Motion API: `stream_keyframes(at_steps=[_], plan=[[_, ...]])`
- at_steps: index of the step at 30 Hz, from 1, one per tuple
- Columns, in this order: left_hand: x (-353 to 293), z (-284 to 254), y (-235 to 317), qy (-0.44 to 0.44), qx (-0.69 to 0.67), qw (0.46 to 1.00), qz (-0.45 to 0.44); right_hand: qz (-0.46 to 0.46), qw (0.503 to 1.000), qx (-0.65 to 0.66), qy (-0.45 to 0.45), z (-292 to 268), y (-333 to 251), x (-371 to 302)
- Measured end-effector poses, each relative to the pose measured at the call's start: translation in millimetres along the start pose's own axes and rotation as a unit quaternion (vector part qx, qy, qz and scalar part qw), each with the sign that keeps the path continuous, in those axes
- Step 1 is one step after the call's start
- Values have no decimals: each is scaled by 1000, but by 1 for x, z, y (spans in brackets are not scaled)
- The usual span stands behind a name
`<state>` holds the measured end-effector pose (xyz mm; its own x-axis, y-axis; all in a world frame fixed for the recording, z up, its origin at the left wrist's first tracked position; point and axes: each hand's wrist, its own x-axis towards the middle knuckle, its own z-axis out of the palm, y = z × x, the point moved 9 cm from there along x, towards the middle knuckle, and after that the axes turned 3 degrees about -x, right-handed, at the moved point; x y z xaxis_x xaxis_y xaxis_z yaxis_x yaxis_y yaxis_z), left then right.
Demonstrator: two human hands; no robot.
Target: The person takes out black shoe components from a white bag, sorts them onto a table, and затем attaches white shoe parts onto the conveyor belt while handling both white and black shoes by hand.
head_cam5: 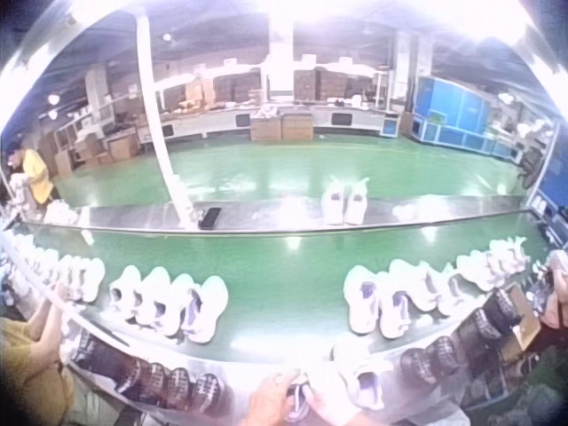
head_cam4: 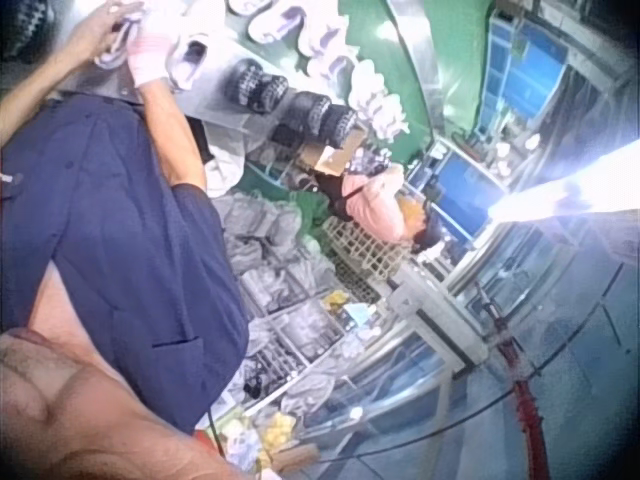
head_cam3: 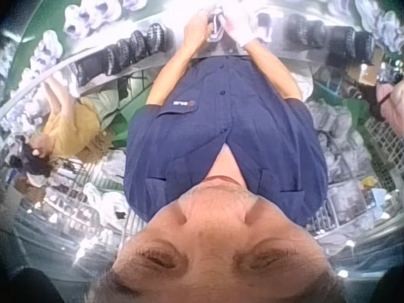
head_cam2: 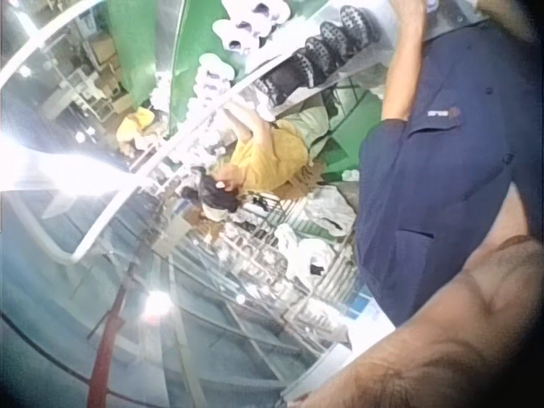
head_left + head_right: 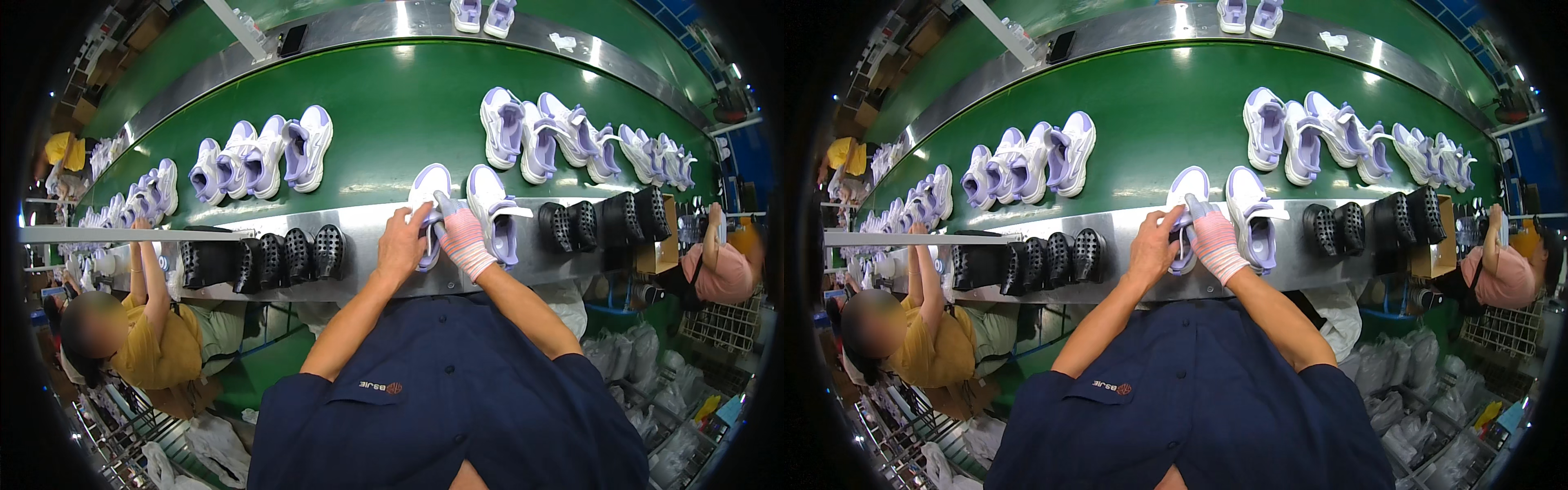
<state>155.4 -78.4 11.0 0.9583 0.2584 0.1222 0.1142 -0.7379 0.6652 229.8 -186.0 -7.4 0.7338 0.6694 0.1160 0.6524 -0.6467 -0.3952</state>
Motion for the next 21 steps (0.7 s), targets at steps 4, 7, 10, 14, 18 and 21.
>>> stream_keyframes(at_steps=[4,7,10,14,18,21], plan=[[7,4,-12,23,-17,998,51,37,999,3,-11,4,4,-1],[3,9,-16,52,-30,997,45,125,991,38,6,-3,18,-13],[6,11,-1,65,16,995,79,215,976,21,-33,21,62,-24],[13,-3,42,43,72,978,189,218,965,144,11,-1,56,-18],[9,1,54,1,82,955,285,181,962,203,33,-6,52,-18],[7,12,57,-75,122,941,307,277,922,270,-9,19,78,-26]])
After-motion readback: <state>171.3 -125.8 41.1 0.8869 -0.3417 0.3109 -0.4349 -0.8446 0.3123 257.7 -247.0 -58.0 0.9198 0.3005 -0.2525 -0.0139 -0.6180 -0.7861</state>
